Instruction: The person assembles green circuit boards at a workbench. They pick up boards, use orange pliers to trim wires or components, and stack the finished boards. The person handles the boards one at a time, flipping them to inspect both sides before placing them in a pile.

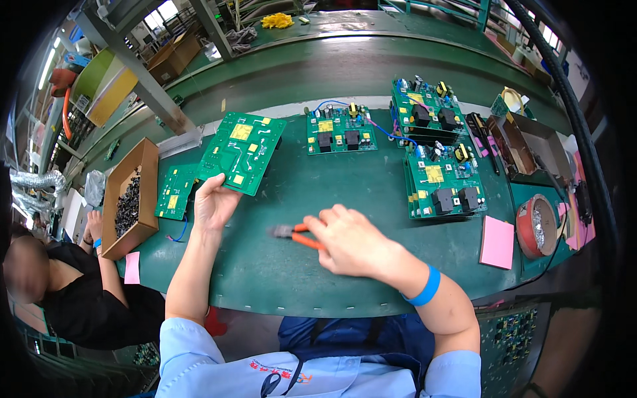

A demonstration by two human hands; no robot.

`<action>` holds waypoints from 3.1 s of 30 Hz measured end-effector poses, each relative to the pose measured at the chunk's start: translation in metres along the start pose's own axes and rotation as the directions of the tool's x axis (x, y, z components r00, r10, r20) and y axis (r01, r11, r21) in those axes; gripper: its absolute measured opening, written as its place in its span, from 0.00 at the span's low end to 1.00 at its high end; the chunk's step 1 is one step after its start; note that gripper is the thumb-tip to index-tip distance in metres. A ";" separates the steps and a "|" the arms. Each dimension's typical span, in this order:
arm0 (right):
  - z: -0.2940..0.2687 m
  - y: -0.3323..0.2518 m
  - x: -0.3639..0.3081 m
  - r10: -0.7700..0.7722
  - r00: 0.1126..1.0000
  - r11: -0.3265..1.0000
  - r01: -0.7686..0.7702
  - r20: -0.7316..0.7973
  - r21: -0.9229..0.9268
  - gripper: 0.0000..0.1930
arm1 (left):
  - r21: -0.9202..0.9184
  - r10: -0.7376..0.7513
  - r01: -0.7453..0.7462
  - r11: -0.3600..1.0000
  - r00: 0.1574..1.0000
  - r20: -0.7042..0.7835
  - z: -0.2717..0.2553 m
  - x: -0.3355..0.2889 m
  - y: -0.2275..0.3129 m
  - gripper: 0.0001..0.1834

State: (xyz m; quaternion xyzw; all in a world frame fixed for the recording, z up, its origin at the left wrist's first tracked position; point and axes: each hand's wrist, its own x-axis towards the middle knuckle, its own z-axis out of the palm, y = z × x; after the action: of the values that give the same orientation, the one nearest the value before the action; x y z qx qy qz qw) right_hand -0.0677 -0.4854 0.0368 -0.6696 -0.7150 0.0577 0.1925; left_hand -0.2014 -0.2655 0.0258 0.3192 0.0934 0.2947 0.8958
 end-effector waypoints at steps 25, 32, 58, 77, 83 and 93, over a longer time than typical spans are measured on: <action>-0.002 0.025 0.016 0.398 0.907 -0.215 -0.055 0.139 0.975 0.26 | -0.005 -0.348 0.372 0.928 0.871 0.347 0.026 -0.021 -0.021 0.49; 0.005 0.036 0.016 0.381 0.905 -0.180 -0.126 0.187 0.976 0.24 | 0.132 -0.354 0.329 0.935 0.869 0.345 0.012 -0.021 -0.024 0.38; -0.005 0.017 0.016 0.061 0.827 0.965 -0.192 -0.559 -0.178 0.30 | 0.271 -0.351 0.282 0.920 0.901 0.254 0.031 -0.021 -0.031 0.31; 0.005 0.023 0.017 0.006 0.874 0.980 -0.102 -0.486 -0.173 0.25 | 0.342 -0.362 0.279 0.897 0.908 0.210 0.025 -0.021 -0.037 0.28; 0.009 0.022 0.019 0.028 0.872 0.984 -0.110 -0.489 -0.139 0.24 | 0.297 -0.349 0.286 0.911 0.919 0.183 0.025 -0.020 -0.039 0.27; 0.008 0.024 0.017 0.016 0.861 0.975 -0.126 -0.508 -0.182 0.26 | 0.345 -0.307 0.234 0.909 0.935 0.176 0.022 -0.017 -0.037 0.25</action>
State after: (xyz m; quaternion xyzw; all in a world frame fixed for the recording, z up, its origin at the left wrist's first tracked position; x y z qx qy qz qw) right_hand -0.0486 -0.4652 0.0244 -0.7038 -0.6169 -0.1872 0.2984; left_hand -0.1901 -0.3097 0.0194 0.4749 0.0805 0.1097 0.8694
